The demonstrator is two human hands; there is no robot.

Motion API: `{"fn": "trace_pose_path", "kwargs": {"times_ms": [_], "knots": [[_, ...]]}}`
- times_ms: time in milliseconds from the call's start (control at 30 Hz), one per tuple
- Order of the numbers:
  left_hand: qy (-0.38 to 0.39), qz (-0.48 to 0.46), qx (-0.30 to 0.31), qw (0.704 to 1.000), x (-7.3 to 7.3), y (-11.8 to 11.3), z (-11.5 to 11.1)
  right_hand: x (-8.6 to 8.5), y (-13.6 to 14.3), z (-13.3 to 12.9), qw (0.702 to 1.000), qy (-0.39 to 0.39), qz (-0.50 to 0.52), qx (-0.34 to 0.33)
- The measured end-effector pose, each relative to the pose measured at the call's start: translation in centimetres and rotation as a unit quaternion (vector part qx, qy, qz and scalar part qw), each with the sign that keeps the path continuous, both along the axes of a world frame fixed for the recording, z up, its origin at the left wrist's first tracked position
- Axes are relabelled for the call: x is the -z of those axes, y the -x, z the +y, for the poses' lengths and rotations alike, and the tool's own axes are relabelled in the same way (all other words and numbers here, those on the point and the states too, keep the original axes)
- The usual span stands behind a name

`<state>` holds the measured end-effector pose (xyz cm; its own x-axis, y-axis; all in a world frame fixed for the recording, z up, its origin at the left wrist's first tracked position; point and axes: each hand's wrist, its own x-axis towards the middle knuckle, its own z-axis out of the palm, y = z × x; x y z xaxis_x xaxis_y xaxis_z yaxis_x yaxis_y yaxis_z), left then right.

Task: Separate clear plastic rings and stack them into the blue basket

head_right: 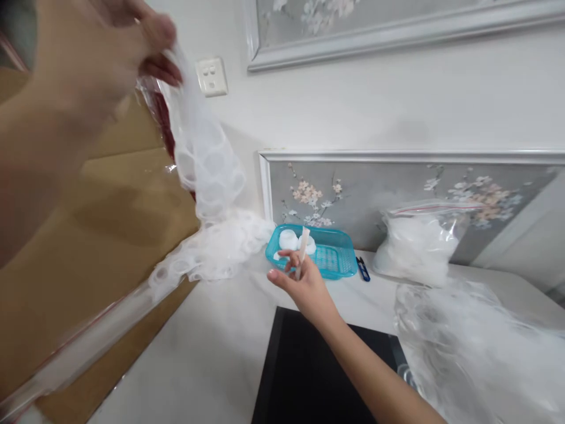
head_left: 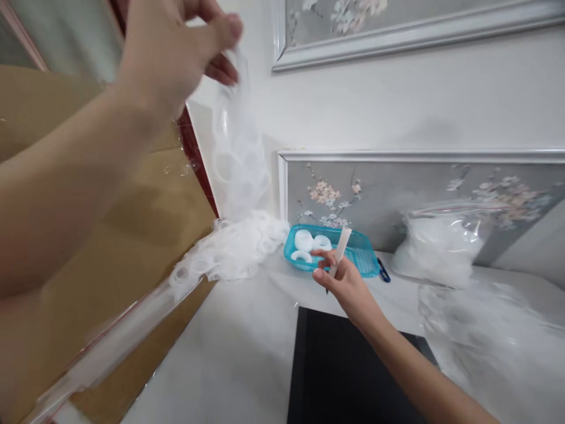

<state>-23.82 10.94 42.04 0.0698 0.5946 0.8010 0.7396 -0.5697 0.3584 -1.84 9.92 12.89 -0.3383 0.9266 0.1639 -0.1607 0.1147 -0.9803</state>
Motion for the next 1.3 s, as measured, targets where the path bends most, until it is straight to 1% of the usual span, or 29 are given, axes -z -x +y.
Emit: {"fn": "trace_pose_path", "kwargs": {"times_ms": [33,67,100,167,200,233,300,367,400,433,500,567,633,733,800,867,967,1033,1100,1133,1200,1267,1300], "knots": [[-0.038,0.043,-0.021,0.998,1.0,-1.5,-1.1,-0.8,0.1,-0.2,1.000,-0.016,0.014,0.006],[-0.031,0.092,-0.007,0.995,2.1,-2.7,-2.1,-1.5,0.2,-0.3,0.999,-0.028,0.031,0.012],[-0.018,0.110,0.015,0.994,3.1,-3.7,-2.9,-2.0,0.1,-0.5,0.998,-0.036,0.046,0.021],[0.031,0.107,0.078,0.991,5.1,-4.9,-4.0,-2.4,-0.5,-0.7,0.996,-0.048,0.060,0.043],[0.054,0.088,0.113,0.988,6.1,-5.2,-4.4,-2.3,-1.0,-0.9,0.996,-0.050,0.056,0.043],[0.077,0.065,0.147,0.984,7.2,-5.3,-4.6,-2.1,-1.6,-1.1,0.998,-0.045,0.045,0.028],[0.133,0.014,0.206,0.969,9.4,-5.4,-5.0,-1.3,-3.1,-1.8,0.999,-0.010,0.017,-0.036],[0.212,-0.052,0.251,0.943,11.8,-5.5,-5.6,-0.3,-4.6,-3.0,0.996,0.038,-0.003,-0.087],[0.254,-0.087,0.270,0.925,13.0,-5.7,-5.9,0.1,-5.3,-3.6,0.995,0.051,-0.007,-0.090],[0.290,-0.119,0.287,0.905,14.2,-5.8,-6.3,0.6,-6.0,-4.3,0.995,0.054,-0.008,-0.079],[0.335,-0.157,0.314,0.874,16.2,-6.2,-7.2,1.2,-7.3,-5.6,0.998,0.038,-0.005,-0.040],[0.350,-0.156,0.324,0.865,17.5,-6.6,-8.2,1.3,-8.6,-6.8,1.000,0.020,0.012,-0.009],[0.358,-0.134,0.317,0.868,18.1,-7.0,-9.1,0.9,-10.0,-7.7,0.999,0.009,0.039,0.003],[0.364,-0.092,0.287,0.881,17.8,-7.9,-10.3,-0.8,-11.9,-8.9,0.995,0.018,0.098,0.000],[0.367,-0.067,0.276,0.886,17.2,-8.7,-11.0,-2.0,-12.7,-9.5,0.989,0.054,0.136,-0.016],[0.373,-0.039,0.285,0.882,16.5,-9.6,-11.5,-2.8,-12.9,-9.8,0.980,0.110,0.158,-0.043],[0.372,0.022,0.290,0.881,16.0,-10.6,-12.2,-2.8,-12.3,-9.9,0.967,0.179,0.167,-0.077],[0.375,0.066,0.282,0.881,16.1,-11.0,-12.5,-2.2,-11.5,-9.8,0.959,0.215,0.156,-0.101],[0.395,0.097,0.285,0.868,16.4,-11.2,-12.8,-1.6,-10.7,-9.6,0.954,0.239,0.134,-0.121],[0.409,0.104,0.289,0.859,16.6,-11.2,-12.9,-1.4,-10.5,-9.4,0.954,0.242,0.127,-0.124],[0.438,0.109,0.296,0.842,17.0,-10.8,-12.8,-1.4,-10.3,-9.1,0.961,0.221,0.128,-0.104],[0.460,0.107,0.295,0.831,17.5,-10.0,-12.6,-2.0,-10.6,-8.8,0.974,0.167,0.142,-0.056],[0.466,0.107,0.289,0.829,17.8,-9.5,-12.4,-2.5,-10.9,-8.6,0.979,0.133,0.152,-0.028]]}}
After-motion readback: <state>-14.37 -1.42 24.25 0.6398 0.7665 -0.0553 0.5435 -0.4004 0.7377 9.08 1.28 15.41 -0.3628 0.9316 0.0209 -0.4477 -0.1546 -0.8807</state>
